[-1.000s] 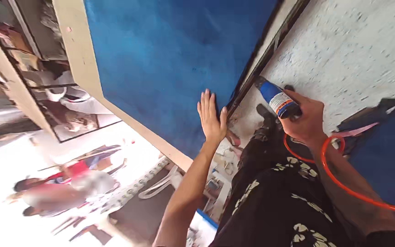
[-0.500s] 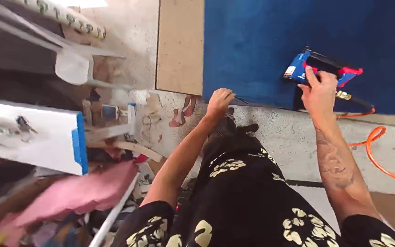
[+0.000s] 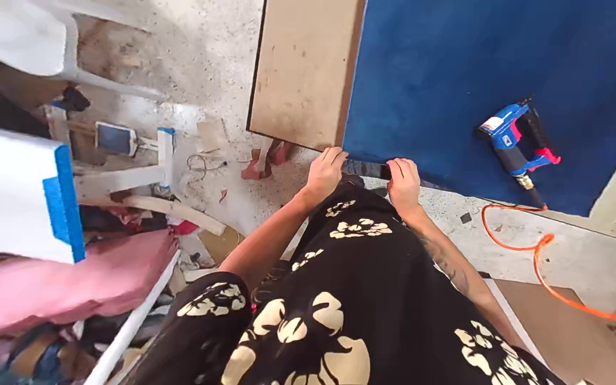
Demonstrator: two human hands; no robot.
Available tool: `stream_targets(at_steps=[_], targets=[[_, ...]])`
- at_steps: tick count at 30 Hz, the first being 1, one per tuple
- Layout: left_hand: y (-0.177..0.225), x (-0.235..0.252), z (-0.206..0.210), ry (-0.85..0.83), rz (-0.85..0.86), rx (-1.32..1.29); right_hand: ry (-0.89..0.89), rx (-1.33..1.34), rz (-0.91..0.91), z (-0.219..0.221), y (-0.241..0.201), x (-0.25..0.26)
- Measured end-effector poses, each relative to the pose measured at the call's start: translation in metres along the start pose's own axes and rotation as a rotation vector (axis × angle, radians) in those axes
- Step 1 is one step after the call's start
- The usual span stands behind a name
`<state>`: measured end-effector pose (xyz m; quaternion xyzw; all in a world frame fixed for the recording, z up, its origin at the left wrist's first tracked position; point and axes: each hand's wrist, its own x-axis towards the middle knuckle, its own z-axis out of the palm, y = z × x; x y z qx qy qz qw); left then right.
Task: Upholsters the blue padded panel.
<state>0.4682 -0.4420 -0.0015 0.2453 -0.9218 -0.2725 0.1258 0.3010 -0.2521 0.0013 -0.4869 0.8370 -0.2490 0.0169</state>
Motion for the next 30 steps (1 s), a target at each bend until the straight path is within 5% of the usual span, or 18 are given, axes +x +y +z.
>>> stream_targets(at_steps=[7,10,17,21,25,30], targets=[[-0.015,0.037,-0.027,-0.395,-0.333,-0.349,-0.278,-0.165,0.064,0.0,-0.014,0.046],[-0.03,0.045,-0.034,-0.589,-0.248,-0.387,-0.432,-0.221,0.056,-0.008,-0.017,0.065],[-0.038,0.045,-0.041,-0.718,0.053,-0.326,-0.563,-0.169,0.033,-0.023,-0.027,0.069],[-0.038,0.036,-0.034,-0.593,0.022,-0.367,-0.573,-0.16,0.069,-0.024,-0.026,0.068],[-0.02,0.021,-0.004,-0.106,-0.274,-0.533,-0.502,-0.107,-0.056,0.0,-0.037,0.071],[0.008,0.005,0.013,0.145,-0.637,-0.627,-0.286,-0.076,-0.179,0.017,-0.063,0.064]])
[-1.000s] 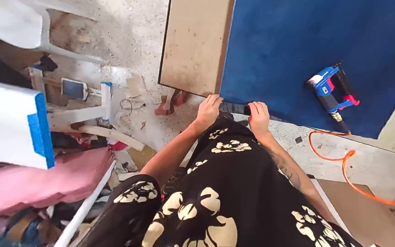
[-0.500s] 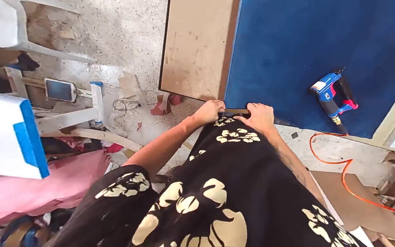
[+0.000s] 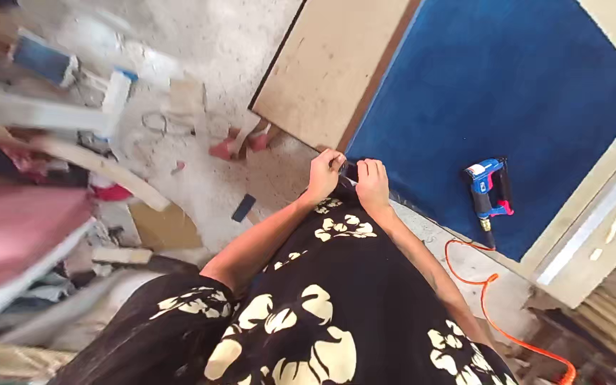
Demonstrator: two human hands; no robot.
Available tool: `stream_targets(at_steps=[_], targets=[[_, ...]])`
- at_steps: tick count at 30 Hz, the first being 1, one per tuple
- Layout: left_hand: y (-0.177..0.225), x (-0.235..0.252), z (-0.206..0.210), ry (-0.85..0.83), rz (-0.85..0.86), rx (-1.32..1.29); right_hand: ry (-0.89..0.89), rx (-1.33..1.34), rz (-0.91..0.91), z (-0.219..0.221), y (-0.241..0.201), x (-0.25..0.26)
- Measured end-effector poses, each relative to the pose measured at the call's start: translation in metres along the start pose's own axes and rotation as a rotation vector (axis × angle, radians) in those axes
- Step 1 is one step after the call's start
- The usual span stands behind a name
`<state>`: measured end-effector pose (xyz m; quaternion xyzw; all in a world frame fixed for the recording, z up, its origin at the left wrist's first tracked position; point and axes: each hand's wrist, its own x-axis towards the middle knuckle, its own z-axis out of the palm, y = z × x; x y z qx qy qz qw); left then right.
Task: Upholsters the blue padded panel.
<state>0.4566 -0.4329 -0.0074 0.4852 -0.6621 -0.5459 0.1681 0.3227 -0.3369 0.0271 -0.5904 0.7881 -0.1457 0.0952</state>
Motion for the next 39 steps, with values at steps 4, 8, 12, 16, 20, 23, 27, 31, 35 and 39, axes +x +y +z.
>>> stream_targets(at_steps=[4,8,12,16,20,23,27,31,35,39], targets=[[-0.027,0.001,-0.009,-0.09,0.114,-0.326,-0.043,-0.001,0.097,0.0,-0.006,0.009],[-0.061,-0.008,0.004,-0.029,0.13,-0.433,-0.159,-0.183,0.079,0.013,-0.012,0.01],[-0.056,0.004,0.017,0.146,0.04,-0.484,-0.259,-0.372,-0.027,0.006,-0.021,0.027],[-0.069,0.005,0.009,-0.004,0.235,-0.496,-0.438,-0.437,-0.063,-0.009,-0.02,0.041],[-0.072,0.008,-0.014,-0.14,0.393,-0.483,-0.538,-0.434,0.014,-0.015,-0.032,0.048],[-0.065,0.005,0.001,0.027,0.328,-0.629,-0.529,-0.429,0.015,-0.012,-0.039,0.049],[-0.054,0.006,0.032,0.218,0.259,-0.594,-0.548,-0.499,0.017,-0.01,-0.04,0.054],[-0.065,0.019,0.023,-0.01,0.432,-0.407,-0.547,-0.512,-0.013,-0.005,-0.041,0.056],[-0.082,0.029,0.009,-0.205,0.653,-0.282,-0.497,-0.523,-0.077,-0.001,-0.044,0.043],[-0.087,0.025,0.003,-0.222,0.71,-0.23,-0.436,-0.55,-0.1,0.004,-0.046,0.032]])
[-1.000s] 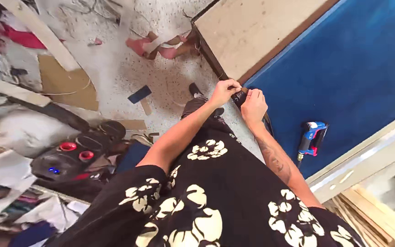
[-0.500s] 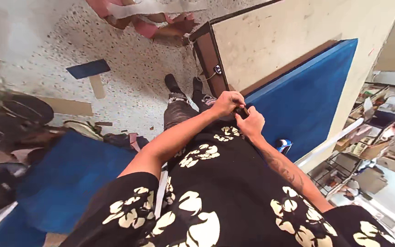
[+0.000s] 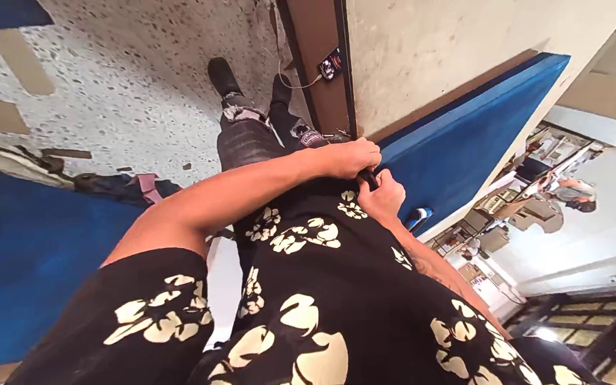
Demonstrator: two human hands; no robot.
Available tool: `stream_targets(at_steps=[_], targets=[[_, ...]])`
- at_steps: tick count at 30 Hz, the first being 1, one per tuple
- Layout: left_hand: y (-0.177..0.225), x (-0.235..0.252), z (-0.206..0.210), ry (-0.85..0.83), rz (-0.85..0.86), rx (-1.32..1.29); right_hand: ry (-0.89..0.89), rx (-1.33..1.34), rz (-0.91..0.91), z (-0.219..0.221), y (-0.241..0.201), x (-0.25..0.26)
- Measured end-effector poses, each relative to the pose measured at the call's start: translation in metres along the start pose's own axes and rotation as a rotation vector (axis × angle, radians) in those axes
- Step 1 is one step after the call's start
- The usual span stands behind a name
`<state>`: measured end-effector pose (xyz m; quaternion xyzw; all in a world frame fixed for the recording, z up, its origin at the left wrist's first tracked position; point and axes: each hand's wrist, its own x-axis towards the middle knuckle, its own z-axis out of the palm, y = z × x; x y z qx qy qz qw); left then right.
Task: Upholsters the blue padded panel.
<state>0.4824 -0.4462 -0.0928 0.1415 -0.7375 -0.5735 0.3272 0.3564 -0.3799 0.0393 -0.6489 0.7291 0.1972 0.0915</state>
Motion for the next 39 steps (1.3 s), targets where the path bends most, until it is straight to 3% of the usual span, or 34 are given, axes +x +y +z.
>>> stream_targets(at_steps=[3,5,8,11,13,16,18,21,23,25,29,31,39], targets=[[0.011,-0.013,0.006,0.148,-0.085,-0.025,0.052,0.045,-0.021,0.007,0.003,-0.005],[0.036,-0.033,0.006,0.351,-0.314,-0.094,-0.019,0.216,-0.143,0.0,0.009,0.001],[0.087,-0.057,0.021,0.441,-0.686,-0.289,-0.382,0.573,-0.46,-0.045,0.019,0.032],[0.118,-0.041,0.038,0.299,-0.794,-0.354,-0.597,0.487,-0.923,-0.072,0.033,0.108],[0.126,-0.018,0.042,0.286,-0.927,-0.371,-0.78,0.42,-1.241,-0.06,0.032,0.148],[0.134,0.016,0.041,0.462,-1.172,-0.333,-1.086,0.437,-1.572,-0.023,0.01,0.186],[0.143,0.033,0.043,0.593,-1.32,-0.361,-1.291,0.506,-1.654,-0.003,-0.004,0.203],[0.146,0.053,0.054,0.814,-1.475,-0.468,-1.451,0.543,-1.692,0.018,-0.015,0.222],[0.142,0.062,0.067,0.947,-1.471,-0.435,-1.495,0.541,-1.704,0.03,-0.017,0.231],[0.136,0.065,0.087,1.044,-1.347,-0.2,-1.535,0.512,-1.749,0.036,-0.019,0.233],[0.132,0.052,0.103,0.927,-1.196,0.148,-1.402,0.437,-1.912,0.034,-0.024,0.228],[0.132,0.047,0.103,0.908,-1.169,0.172,-1.317,0.512,-1.943,0.036,-0.024,0.228],[0.128,0.036,0.114,1.106,-1.051,0.093,-1.057,0.811,-1.86,0.04,-0.001,0.21]])
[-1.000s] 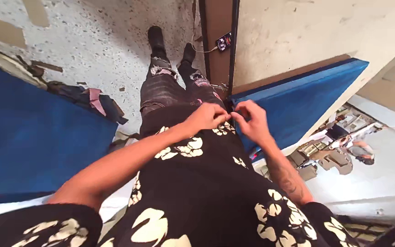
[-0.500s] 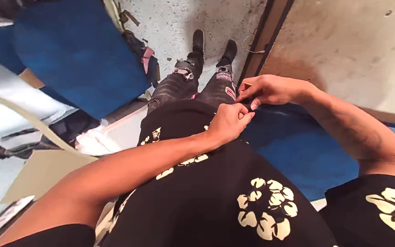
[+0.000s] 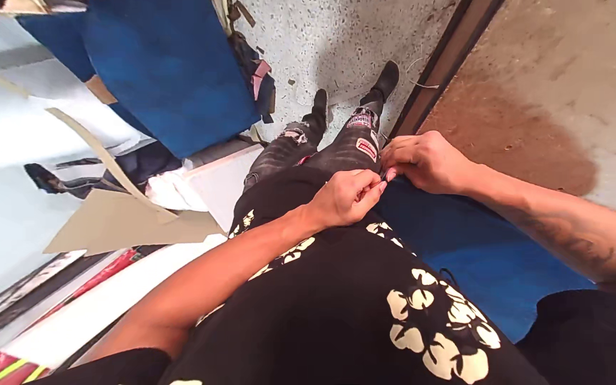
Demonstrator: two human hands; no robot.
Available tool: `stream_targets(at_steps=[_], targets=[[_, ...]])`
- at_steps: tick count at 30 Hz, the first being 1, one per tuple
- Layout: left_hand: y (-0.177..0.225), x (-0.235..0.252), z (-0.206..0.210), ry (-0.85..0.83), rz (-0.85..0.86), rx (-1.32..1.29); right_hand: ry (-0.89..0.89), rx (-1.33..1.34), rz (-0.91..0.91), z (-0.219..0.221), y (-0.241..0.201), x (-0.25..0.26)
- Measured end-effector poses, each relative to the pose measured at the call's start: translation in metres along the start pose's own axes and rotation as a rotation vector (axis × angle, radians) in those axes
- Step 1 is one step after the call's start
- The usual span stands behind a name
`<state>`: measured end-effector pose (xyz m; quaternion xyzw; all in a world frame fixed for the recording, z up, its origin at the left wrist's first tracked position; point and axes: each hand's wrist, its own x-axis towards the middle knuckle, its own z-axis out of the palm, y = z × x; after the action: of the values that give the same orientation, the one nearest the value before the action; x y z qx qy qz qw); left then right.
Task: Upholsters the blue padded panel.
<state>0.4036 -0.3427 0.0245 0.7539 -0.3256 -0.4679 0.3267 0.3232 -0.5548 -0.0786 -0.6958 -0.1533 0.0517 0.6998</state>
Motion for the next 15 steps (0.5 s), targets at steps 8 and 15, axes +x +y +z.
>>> stream_targets(at_steps=[8,15], targets=[[-0.014,-0.004,0.005,0.121,-0.038,-0.119,0.112,-0.063,0.152,0.011,-0.013,0.01],[-0.022,0.004,0.005,0.056,-0.163,-0.336,-0.039,-0.089,0.31,0.005,-0.009,0.025]])
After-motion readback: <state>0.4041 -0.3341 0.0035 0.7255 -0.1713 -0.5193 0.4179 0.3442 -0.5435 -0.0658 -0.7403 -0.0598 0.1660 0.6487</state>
